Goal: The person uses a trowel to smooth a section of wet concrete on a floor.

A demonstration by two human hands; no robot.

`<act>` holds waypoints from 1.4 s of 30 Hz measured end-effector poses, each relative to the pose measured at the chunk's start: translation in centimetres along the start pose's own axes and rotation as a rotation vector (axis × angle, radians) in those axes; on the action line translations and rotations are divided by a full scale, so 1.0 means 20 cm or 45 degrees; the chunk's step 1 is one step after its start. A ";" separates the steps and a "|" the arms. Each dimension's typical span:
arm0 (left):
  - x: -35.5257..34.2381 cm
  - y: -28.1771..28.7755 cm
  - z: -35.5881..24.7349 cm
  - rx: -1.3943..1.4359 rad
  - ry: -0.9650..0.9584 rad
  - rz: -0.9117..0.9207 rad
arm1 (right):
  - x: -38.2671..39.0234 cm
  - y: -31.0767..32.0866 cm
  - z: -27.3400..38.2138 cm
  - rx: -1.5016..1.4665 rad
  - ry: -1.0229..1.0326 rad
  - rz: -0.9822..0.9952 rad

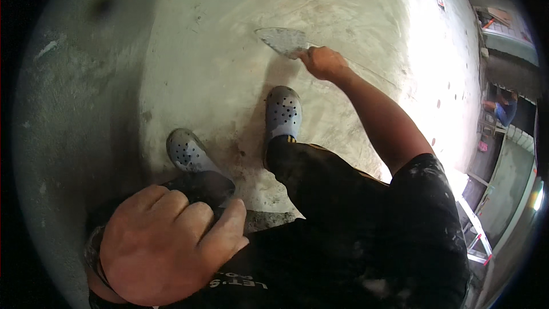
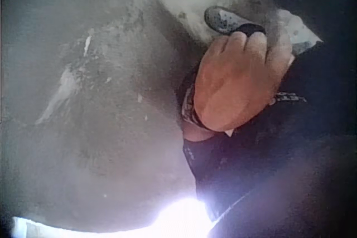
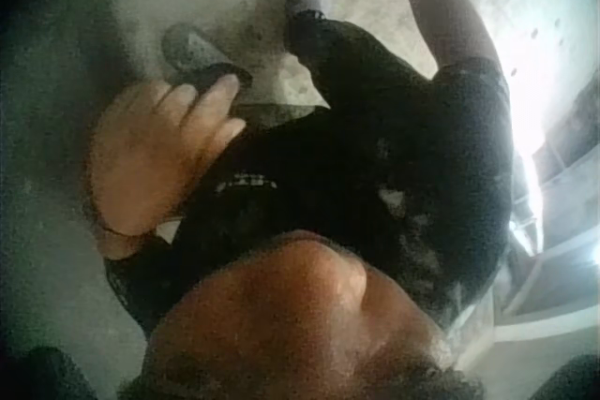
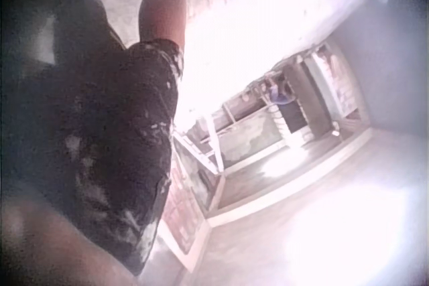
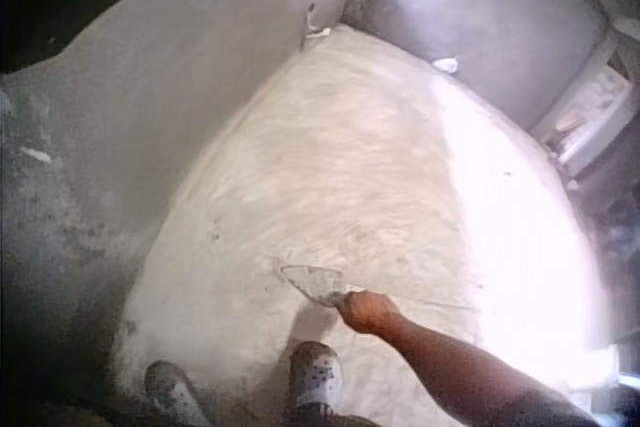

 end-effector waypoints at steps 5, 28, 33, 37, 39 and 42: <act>-0.02 -0.01 -0.01 -0.048 0.052 0.036 | 0.20 0.18 -0.59 -0.583 -0.622 -0.144; -0.06 -0.03 -0.06 -0.019 0.067 0.048 | 0.35 -0.09 -1.14 -0.915 -1.032 -0.177; -0.07 0.00 -0.07 -0.031 0.053 0.052 | 0.08 -0.24 -0.73 -0.318 -0.398 -0.014; -0.07 0.03 -0.07 -0.001 0.068 0.018 | 0.13 -0.08 -0.17 -0.511 -0.291 0.186; -0.12 -0.01 -0.04 -0.043 0.056 0.020 | 0.12 -0.06 -0.24 -0.672 -0.427 0.239; -0.11 -0.03 -0.02 -0.051 0.104 0.020 | 0.15 -0.09 -0.54 -0.829 -0.480 -0.037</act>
Point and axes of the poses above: each hand's wrist, its own x-axis away from the middle knuckle, its own y-axis out of the back of the hand, z = x × y, the point moved 5 cm from there along -x, towards the middle knuckle, and after that the axes turned 12 degrees about -x, right-handed, at the moved point
